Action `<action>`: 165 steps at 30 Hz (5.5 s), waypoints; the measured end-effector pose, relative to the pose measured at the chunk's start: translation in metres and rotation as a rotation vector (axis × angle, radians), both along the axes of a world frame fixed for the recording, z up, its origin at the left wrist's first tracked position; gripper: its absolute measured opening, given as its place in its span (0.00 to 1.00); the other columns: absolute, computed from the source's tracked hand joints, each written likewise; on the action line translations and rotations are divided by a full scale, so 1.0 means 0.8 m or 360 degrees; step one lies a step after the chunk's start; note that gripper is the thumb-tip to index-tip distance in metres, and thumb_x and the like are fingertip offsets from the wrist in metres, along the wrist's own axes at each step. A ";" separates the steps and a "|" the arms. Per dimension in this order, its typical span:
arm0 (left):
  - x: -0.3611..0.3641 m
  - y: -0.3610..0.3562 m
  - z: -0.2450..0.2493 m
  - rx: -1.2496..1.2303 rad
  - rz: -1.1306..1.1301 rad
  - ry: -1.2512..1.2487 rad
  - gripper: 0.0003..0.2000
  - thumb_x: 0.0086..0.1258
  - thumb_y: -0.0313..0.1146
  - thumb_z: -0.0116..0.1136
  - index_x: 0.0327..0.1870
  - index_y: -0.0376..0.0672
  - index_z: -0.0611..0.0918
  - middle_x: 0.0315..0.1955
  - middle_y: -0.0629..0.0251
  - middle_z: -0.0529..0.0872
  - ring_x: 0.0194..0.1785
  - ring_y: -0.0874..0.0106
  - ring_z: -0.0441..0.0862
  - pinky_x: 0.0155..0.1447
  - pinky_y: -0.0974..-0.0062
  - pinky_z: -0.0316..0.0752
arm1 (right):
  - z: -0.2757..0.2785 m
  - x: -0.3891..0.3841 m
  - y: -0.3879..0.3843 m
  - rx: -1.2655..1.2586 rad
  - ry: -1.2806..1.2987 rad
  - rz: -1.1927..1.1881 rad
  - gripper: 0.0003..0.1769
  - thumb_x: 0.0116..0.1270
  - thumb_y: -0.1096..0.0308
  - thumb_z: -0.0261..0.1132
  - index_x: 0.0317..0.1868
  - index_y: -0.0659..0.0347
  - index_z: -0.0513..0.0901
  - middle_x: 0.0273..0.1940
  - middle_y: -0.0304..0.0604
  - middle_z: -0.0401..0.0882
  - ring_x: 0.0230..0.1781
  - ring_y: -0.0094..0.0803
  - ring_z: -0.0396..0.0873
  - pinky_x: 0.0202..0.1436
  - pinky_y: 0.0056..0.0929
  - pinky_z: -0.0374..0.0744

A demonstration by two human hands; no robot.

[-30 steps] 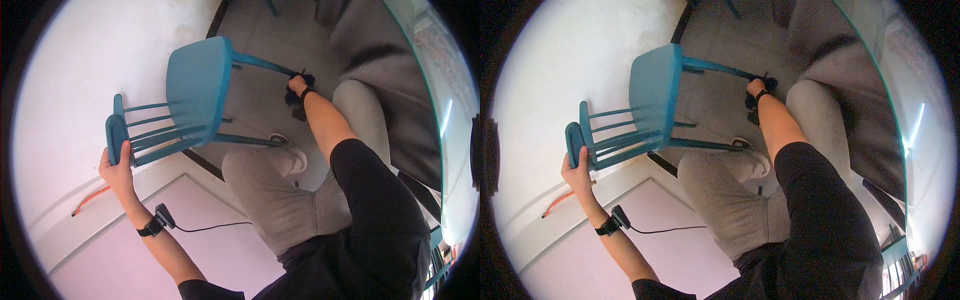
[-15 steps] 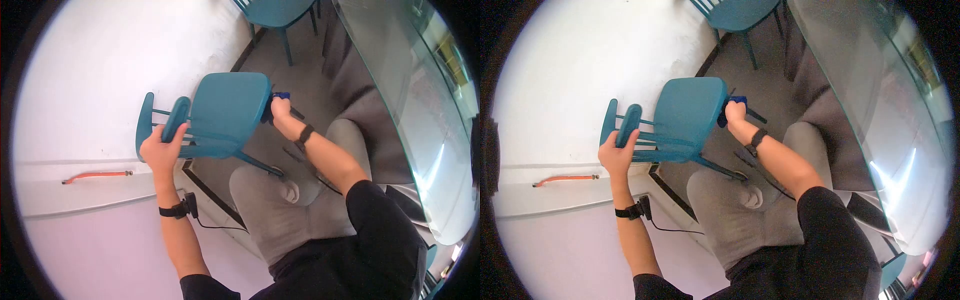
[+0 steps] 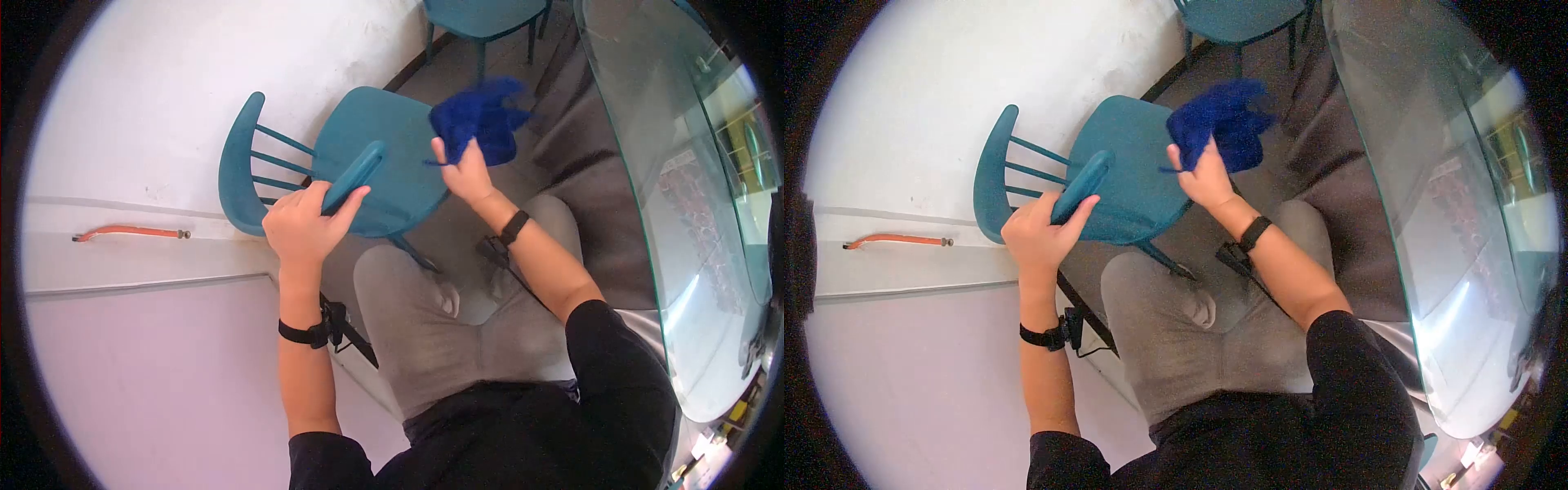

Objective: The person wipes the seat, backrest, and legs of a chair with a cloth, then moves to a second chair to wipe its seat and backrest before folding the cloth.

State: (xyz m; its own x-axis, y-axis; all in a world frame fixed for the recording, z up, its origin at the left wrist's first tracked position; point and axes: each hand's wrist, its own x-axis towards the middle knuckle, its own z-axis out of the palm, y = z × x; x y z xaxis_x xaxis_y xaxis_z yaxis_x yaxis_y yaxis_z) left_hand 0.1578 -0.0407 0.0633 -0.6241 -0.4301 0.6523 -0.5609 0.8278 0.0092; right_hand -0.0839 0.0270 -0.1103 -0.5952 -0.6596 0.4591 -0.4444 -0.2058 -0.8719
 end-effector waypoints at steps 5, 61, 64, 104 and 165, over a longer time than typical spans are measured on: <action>-0.005 0.007 -0.003 -0.0010 -0.0085 -0.0020 0.23 0.55 0.52 0.82 0.20 0.47 0.79 0.12 0.68 0.75 0.16 0.68 0.76 0.23 0.72 0.67 | -0.040 0.006 -0.005 0.0886 0.0875 0.0274 0.30 0.80 0.46 0.57 0.59 0.67 0.85 0.62 0.64 0.81 0.77 0.78 0.58 0.78 0.84 0.41; 0.085 -0.020 -0.120 0.0170 -0.0385 -0.0096 0.17 0.44 0.45 0.80 0.23 0.51 0.80 0.21 0.73 0.83 0.25 0.72 0.79 0.30 0.73 0.66 | -0.134 0.063 -0.200 0.1345 0.1127 0.1174 0.48 0.71 0.28 0.59 0.62 0.73 0.79 0.62 0.70 0.80 0.64 0.60 0.79 0.68 0.47 0.77; 0.091 -0.020 -0.118 0.0207 -0.0390 -0.0180 0.16 0.44 0.46 0.77 0.27 0.50 0.82 0.25 0.75 0.85 0.29 0.75 0.81 0.33 0.76 0.68 | -0.160 0.033 -0.259 0.1321 0.1052 0.0790 0.49 0.69 0.26 0.60 0.63 0.71 0.78 0.58 0.68 0.83 0.61 0.60 0.81 0.66 0.50 0.79; 0.089 -0.040 -0.131 -0.0037 -0.0410 -0.0019 0.20 0.56 0.47 0.75 0.21 0.51 0.72 0.17 0.75 0.70 0.23 0.75 0.70 0.29 0.75 0.62 | -0.191 -0.020 -0.092 0.1826 0.0809 -0.0075 0.44 0.74 0.43 0.54 0.76 0.74 0.69 0.85 0.61 0.43 0.69 0.65 0.70 0.75 0.56 0.69; 0.202 -0.093 -0.129 0.0063 -0.0517 -0.0202 0.27 0.67 0.66 0.59 0.24 0.48 0.81 0.24 0.74 0.86 0.27 0.77 0.82 0.35 0.76 0.62 | -0.154 0.125 -0.205 0.0814 0.1057 0.1270 0.38 0.77 0.52 0.60 0.78 0.70 0.66 0.79 0.62 0.64 0.82 0.62 0.56 0.86 0.52 0.56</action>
State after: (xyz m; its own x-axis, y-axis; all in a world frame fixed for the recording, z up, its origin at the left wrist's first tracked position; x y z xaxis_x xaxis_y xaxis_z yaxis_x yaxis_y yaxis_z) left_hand 0.3191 -0.1153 -0.0397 -0.8075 -0.2192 0.5476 -0.2669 0.9637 -0.0078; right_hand 0.0161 -0.1371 -0.2336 0.3326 -0.9382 0.0961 -0.7490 -0.3247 -0.5776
